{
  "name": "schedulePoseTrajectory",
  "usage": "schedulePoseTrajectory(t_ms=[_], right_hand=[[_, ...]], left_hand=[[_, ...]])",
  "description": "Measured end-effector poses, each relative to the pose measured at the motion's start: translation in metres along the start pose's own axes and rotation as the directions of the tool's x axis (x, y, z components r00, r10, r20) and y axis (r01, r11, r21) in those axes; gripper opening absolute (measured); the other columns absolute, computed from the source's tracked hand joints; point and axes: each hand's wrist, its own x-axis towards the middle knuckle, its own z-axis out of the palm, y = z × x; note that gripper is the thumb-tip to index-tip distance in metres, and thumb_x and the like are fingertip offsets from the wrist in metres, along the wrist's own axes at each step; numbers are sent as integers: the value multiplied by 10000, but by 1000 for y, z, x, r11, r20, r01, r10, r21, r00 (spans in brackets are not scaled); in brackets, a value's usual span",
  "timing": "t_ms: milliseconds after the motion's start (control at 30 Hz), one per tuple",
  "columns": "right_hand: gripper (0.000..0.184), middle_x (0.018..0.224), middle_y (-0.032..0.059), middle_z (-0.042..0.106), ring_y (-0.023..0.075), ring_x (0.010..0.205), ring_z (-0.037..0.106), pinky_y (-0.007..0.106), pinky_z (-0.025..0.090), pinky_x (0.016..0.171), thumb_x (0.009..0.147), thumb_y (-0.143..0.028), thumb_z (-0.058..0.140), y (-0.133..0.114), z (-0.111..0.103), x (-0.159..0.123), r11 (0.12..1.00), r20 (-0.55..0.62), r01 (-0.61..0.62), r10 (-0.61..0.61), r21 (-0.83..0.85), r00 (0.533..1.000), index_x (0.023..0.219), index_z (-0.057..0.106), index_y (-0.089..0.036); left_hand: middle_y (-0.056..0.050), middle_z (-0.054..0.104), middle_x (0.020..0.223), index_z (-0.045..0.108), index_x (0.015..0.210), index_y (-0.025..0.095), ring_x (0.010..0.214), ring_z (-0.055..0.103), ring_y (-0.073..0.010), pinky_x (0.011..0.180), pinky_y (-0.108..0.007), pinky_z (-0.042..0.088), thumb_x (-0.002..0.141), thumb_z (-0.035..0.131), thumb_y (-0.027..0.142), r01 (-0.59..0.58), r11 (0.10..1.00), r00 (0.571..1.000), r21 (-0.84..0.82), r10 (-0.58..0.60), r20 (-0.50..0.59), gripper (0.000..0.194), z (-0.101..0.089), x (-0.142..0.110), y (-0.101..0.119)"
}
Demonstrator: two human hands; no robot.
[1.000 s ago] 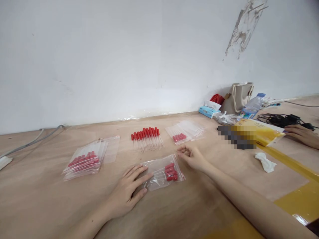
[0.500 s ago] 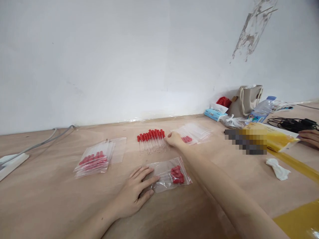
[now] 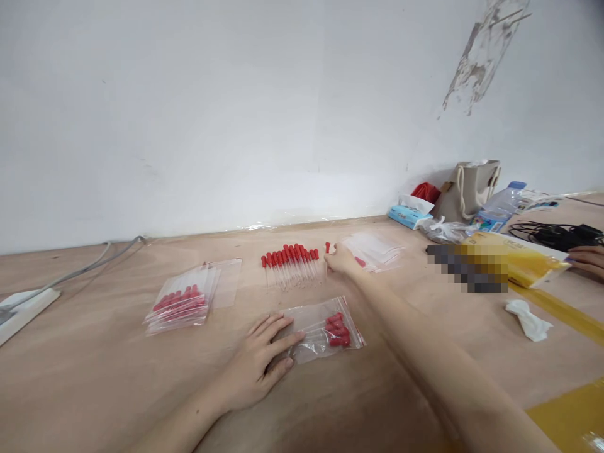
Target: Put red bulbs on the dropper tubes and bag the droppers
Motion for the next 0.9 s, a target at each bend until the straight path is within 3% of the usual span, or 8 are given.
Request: schedulePoseTrajectory(t_ms=[67,133,200,267,400,600,733,900], right_hand=[[632,659,24,609,144,591,607,226,464,537,725,-160,486,11,-16,-15,996,16,-5,4,89,1000,1285,207,-70],[724,624,-31,568,121,536,595,227,488,527,734,-177,476,26,-30,-35,980,21,-2,-3,198,1000,1315,52,-99],[749,607,-72,519,115,485,576,261,515,522,683,-186,518,42,-41,-55,867,0,14,-16,498,1000,1293,83,-166],[725,584,-101,481,116,461,568,273,523,500,634,-202,555,57,-45,-73,776,-68,40,3,629,998,1240,158,-204],[667,617,-98,486,111,499,579,268,535,523,586,-262,629,70,-36,-95,698,-140,64,52,713,989,1129,243,-236],[530,662,-67,524,126,606,604,320,535,651,611,-428,642,67,-17,-106,619,-77,54,10,784,997,968,301,-237],[436,712,-19,565,121,648,589,307,505,685,598,-471,648,73,-19,-106,701,37,44,-100,712,994,845,414,-199],[271,751,8,587,115,669,558,258,467,639,658,-387,635,79,-27,-103,849,161,203,-316,488,935,764,520,-165]], left_hand=[[-30,387,1332,394,1267,325,1230,316,-246,993,-483,285,868,408,302,-8,1000,1000,-8,8,-11,400,0,0,0],[-27,383,1335,389,1270,328,1232,313,-245,991,-482,288,869,406,300,-9,1000,1000,-6,9,-10,402,0,0,0],[-27,372,1342,381,1275,329,1238,302,-243,993,-482,287,872,399,302,-4,1000,1000,3,4,3,404,0,1,-1],[-27,361,1350,374,1278,330,1243,293,-241,994,-482,286,876,390,305,-1,1000,1000,11,1,12,404,0,1,-1],[-19,374,1340,386,1270,334,1239,300,-241,992,-477,295,877,387,305,-7,1000,1000,18,7,3,394,1,1,-2],[-15,369,1345,374,1276,333,1236,305,-240,998,-476,284,880,382,316,1,1000,1000,24,-1,5,397,0,1,0],[-38,373,1343,253,1341,265,1242,297,-223,1020,-443,268,877,387,336,17,1000,1000,1,-17,-9,488,1,1,-1],[-48,371,1345,225,1349,247,1243,299,-227,1020,-440,269,878,381,343,18,1000,1000,-5,-18,-13,505,1,1,-1]])
